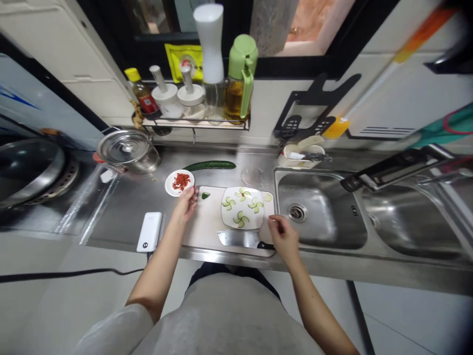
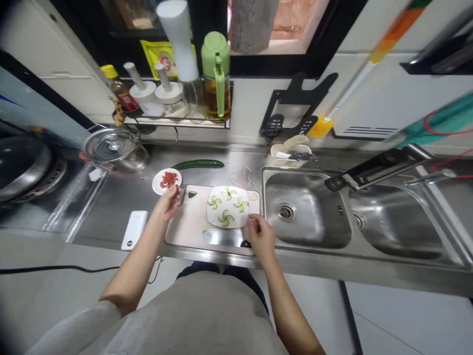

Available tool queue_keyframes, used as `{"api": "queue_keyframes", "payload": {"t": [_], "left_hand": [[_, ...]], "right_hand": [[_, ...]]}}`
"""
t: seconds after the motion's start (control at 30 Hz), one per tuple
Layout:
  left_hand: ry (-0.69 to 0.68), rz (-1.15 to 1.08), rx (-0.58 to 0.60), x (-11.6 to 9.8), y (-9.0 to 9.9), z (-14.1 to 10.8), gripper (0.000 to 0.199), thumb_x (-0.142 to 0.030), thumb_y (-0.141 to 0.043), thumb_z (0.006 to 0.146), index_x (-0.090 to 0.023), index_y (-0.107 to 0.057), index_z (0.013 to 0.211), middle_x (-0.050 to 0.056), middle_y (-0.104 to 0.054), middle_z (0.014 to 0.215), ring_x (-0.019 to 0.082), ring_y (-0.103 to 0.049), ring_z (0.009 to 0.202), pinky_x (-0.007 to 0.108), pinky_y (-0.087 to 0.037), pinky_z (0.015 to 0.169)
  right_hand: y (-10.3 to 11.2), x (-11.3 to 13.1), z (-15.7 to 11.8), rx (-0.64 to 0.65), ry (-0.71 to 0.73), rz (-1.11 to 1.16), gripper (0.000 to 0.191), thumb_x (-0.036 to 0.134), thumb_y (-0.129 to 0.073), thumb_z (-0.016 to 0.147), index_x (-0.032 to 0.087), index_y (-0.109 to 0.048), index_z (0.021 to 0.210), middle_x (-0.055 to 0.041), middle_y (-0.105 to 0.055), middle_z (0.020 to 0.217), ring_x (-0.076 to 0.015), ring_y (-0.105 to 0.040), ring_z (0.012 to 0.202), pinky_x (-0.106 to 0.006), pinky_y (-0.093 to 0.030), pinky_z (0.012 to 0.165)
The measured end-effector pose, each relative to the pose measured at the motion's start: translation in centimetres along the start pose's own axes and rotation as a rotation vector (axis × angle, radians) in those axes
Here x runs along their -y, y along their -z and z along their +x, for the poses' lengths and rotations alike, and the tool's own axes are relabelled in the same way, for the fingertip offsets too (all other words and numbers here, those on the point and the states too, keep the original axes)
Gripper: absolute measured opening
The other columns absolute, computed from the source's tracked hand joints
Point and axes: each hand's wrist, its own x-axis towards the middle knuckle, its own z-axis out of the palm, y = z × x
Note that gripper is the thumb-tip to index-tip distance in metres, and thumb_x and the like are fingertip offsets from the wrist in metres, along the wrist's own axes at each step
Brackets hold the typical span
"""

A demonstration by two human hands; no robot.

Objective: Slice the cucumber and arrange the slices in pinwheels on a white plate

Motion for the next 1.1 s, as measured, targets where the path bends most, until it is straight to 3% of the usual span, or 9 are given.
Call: {"api": "queue_keyframes", "payload": {"t": [0.17,0.3,0.6,0.73,0.93,1.1], "left_hand": [[0.435,-0.057,0.331,6.4,-3.5,-8.3,0.026,-0.028,-0.077,0.072,-0.017,-0.060,0.088,0.001,-0.063,0.081,0.006,-0.056,0.060,0.014,-0.035,0.045],[0.583,-0.056,0.434,9.6,-4.7,-11.6,0.029,-0.033,-0.077,0.072,-0.017,-0.062,0.091,0.003,-0.065,0.086,0.009,-0.059,0.068,0.017,-0.040,0.053],[0.661,-0.015,0.397,10.1,-5.3,-11.1,0.024,-0.030,-0.075,0.074,-0.017,-0.061,0.089,0.000,-0.059,0.074,0.008,-0.053,0.060,0.017,-0.032,0.047],[0.700,0.006,0.322,9.5,-5.8,-10.8,0.019,-0.030,-0.069,0.079,-0.016,-0.062,0.091,0.001,-0.059,0.074,0.008,-0.052,0.058,0.018,-0.032,0.046],[0.680,0.005,0.216,8.2,-5.1,-10.6,0.014,-0.026,-0.065,0.081,-0.016,-0.062,0.090,0.001,-0.060,0.074,0.008,-0.053,0.057,0.017,-0.033,0.045],[0.662,-0.004,0.175,8.2,-3.7,-10.5,0.013,-0.026,-0.064,0.081,-0.016,-0.062,0.088,0.002,-0.060,0.073,0.007,-0.052,0.055,0.017,-0.034,0.045]], "right_hand": [[-2.9,3.8,-1.8,0.220,-0.002,0.171,0.025,0.039,-0.052,0.086,0.019,-0.065,0.095,0.0009,-0.059,0.066,-0.0111,-0.049,0.055,-0.023,-0.041,0.054],[-3.7,4.3,-2.7,0.278,0.024,0.169,0.018,0.031,-0.053,0.085,0.020,-0.065,0.093,-0.0027,-0.065,0.080,-0.0124,-0.053,0.063,-0.025,-0.044,0.060],[-2.5,3.2,-2.0,0.347,-0.035,0.162,0.013,0.031,-0.056,0.081,0.021,-0.064,0.083,-0.0005,-0.062,0.074,-0.0119,-0.049,0.060,-0.025,-0.042,0.058],[-1.8,1.1,1.1,0.333,-0.035,0.104,0.017,0.033,-0.053,0.082,0.019,-0.063,0.084,-0.0006,-0.063,0.075,-0.0119,-0.050,0.062,-0.024,-0.042,0.061],[-2.1,-3.0,7.2,0.406,-0.051,-0.251,0.016,0.022,-0.049,0.084,0.018,-0.064,0.085,-0.0019,-0.066,0.081,-0.0131,-0.053,0.070,-0.022,-0.038,0.067],[-3.8,-4.2,8.5,0.470,-0.006,-0.420,0.017,0.021,-0.048,0.086,0.017,-0.065,0.089,-0.0041,-0.067,0.091,-0.0135,-0.055,0.077,-0.021,-0.036,0.069]]}}
